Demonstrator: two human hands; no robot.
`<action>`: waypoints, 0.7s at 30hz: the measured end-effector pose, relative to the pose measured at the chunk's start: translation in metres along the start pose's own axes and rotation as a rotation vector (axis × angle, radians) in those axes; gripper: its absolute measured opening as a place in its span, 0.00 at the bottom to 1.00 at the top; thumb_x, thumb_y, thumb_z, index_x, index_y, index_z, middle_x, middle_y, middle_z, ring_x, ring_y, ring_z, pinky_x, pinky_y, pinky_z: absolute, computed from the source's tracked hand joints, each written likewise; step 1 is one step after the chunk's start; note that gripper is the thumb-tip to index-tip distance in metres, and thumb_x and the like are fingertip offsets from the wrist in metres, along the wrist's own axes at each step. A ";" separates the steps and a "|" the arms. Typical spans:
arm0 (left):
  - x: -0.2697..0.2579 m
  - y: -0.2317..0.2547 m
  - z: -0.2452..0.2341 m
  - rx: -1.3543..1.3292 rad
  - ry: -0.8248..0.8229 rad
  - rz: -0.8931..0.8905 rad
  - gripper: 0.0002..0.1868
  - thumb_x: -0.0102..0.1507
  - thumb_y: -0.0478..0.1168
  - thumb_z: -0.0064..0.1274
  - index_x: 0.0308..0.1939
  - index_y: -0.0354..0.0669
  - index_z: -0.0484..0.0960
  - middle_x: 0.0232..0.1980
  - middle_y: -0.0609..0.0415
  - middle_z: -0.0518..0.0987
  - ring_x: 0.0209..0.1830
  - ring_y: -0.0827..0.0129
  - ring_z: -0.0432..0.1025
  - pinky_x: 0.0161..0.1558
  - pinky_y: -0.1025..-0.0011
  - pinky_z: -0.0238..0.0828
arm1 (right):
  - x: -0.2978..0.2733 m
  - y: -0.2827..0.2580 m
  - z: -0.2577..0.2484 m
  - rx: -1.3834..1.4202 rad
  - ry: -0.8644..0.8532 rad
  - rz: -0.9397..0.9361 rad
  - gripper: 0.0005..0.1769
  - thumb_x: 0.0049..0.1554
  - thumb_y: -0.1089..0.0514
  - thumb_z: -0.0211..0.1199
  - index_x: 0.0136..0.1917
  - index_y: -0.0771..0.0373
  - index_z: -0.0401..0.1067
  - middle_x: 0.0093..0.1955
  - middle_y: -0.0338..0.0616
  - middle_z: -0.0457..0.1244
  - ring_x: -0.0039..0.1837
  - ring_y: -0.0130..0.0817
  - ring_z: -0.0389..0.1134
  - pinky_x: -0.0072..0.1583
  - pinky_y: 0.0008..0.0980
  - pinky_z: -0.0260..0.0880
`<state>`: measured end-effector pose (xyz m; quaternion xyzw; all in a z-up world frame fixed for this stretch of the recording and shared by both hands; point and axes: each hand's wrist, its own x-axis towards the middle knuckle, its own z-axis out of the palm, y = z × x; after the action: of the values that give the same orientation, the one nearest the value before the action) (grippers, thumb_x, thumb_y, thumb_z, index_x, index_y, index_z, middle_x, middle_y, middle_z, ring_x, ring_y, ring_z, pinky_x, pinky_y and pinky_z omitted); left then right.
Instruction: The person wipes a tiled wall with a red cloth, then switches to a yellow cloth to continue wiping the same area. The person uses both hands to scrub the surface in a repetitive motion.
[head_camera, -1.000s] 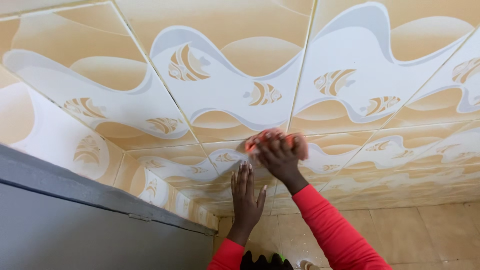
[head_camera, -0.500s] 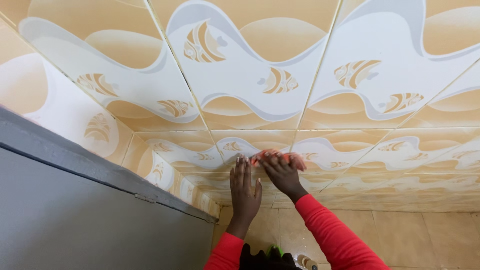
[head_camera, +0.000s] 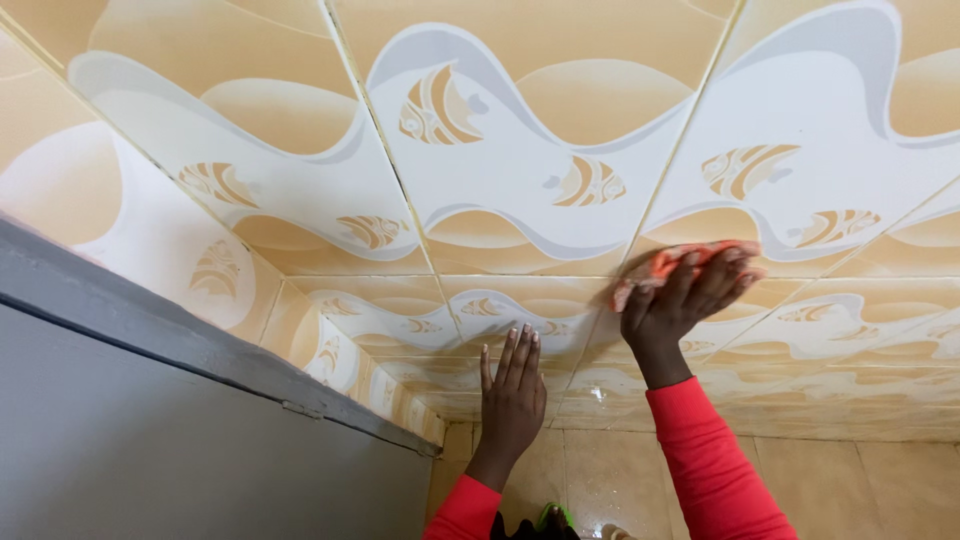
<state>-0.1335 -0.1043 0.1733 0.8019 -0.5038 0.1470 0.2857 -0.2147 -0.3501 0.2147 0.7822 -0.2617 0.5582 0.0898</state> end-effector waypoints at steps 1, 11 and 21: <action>-0.001 -0.001 -0.003 -0.017 0.005 0.006 0.33 0.69 0.40 0.44 0.78 0.39 0.58 0.83 0.50 0.56 0.84 0.61 0.46 0.78 0.41 0.34 | 0.006 -0.007 -0.002 0.019 0.017 0.053 0.36 0.73 0.39 0.39 0.89 0.47 0.38 0.91 0.48 0.30 0.91 0.53 0.28 0.83 0.69 0.25; -0.028 -0.041 -0.026 -0.124 -0.054 -0.025 0.35 0.66 0.37 0.46 0.78 0.35 0.58 0.82 0.46 0.56 0.84 0.57 0.47 0.78 0.44 0.35 | -0.157 -0.042 0.051 -0.086 -0.427 -0.505 0.32 0.67 0.45 0.56 0.83 0.37 0.57 0.88 0.39 0.39 0.88 0.43 0.31 0.81 0.60 0.19; -0.094 -0.078 -0.017 -0.283 -0.147 -0.186 0.36 0.65 0.36 0.48 0.78 0.37 0.57 0.81 0.45 0.57 0.83 0.53 0.47 0.78 0.48 0.36 | -0.141 -0.017 0.033 -0.102 -0.368 -0.266 0.30 0.68 0.41 0.60 0.80 0.48 0.65 0.87 0.53 0.41 0.88 0.52 0.34 0.81 0.66 0.26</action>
<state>-0.1051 0.0000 0.1137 0.8053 -0.4627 -0.0116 0.3705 -0.2132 -0.3064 0.0757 0.8930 -0.1961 0.3752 0.1530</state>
